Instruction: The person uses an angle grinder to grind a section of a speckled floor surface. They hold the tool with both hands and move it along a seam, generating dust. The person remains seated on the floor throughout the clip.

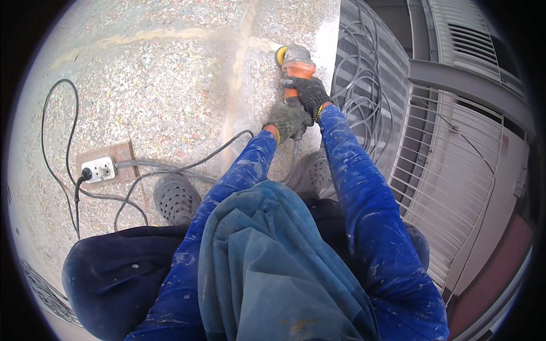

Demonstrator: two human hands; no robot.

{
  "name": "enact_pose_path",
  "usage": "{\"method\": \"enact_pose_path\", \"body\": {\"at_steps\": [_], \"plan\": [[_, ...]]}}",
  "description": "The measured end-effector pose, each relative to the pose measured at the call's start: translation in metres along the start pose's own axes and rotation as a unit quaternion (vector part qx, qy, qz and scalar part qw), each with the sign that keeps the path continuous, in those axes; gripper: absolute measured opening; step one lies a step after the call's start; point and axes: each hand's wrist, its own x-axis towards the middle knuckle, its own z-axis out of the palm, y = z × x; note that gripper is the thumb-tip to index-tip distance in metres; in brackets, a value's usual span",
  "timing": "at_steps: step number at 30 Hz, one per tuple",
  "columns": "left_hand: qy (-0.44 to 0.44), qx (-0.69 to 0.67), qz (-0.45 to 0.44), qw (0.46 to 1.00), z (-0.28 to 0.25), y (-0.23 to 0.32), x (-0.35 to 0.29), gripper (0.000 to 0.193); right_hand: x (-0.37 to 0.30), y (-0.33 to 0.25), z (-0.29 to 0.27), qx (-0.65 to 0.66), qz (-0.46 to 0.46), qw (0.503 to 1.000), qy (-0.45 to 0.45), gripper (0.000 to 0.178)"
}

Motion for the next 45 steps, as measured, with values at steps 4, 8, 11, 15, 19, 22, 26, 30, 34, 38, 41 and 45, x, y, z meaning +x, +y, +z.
{"method": "enact_pose_path", "body": {"at_steps": [4, 8, 11, 15, 19, 22, 26, 30, 34, 38, 41, 45], "plan": [[0.003, -0.006, -0.010, 1.000, -0.003, -0.004, 0.004, 0.014, 0.004, -0.002, 0.004, -0.022, -0.020, 1.000, -0.011, 0.068], [-0.019, 0.105, 0.057, 0.993, -0.010, -0.005, 0.007, 0.013, 0.003, -0.009, 0.005, -0.134, -0.093, 0.986, -0.039, 0.056], [-0.011, 0.041, 0.033, 0.999, -0.014, -0.006, 0.004, 0.013, -0.001, -0.015, 0.007, -0.181, -0.128, 0.974, -0.051, 0.047], [-0.001, -0.057, 0.000, 0.998, -0.014, -0.009, 0.000, 0.012, -0.003, -0.022, 0.010, -0.134, -0.067, 0.987, -0.056, 0.050], [-0.005, -0.047, 0.003, 0.999, -0.013, -0.011, 0.006, 0.013, -0.002, -0.022, 0.010, -0.091, -0.020, 0.995, -0.027, 0.057], [-0.020, 0.039, 0.040, 0.998, -0.013, -0.010, 0.012, 0.018, -0.002, -0.019, 0.009, -0.058, -0.051, 0.997, -0.015, 0.062], [0.000, 0.052, 0.054, 0.997, -0.013, -0.009, 0.011, 0.017, -0.002, -0.018, 0.009, -0.051, -0.039, 0.998, -0.010, 0.061], [0.000, -0.034, -0.002, 0.999, -0.016, -0.004, 0.002, 0.013, 0.001, -0.021, 0.009, -0.019, 0.007, 0.999, -0.050, 0.051], [0.008, -0.058, 0.010, 0.998, -0.014, 0.002, -0.006, 0.015, 0.005, -0.018, 0.009, -0.271, -0.170, 0.945, -0.071, 0.046], [0.026, -0.085, 0.018, 0.996, -0.009, -0.002, -0.008, 0.013, 0.007, -0.012, 0.011, -0.231, -0.159, 0.956, -0.086, 0.046], [0.024, -0.064, 0.014, 0.998, -0.012, -0.016, 0.003, 0.012, 0.008, -0.011, 0.011, -0.226, -0.171, 0.956, -0.080, 0.048], [-0.006, 0.429, 0.255, 0.867, -0.020, -0.042, 0.034, 0.009, 0.009, -0.013, 0.014, -0.091, -0.036, 0.995, -0.034, 0.061]]}}
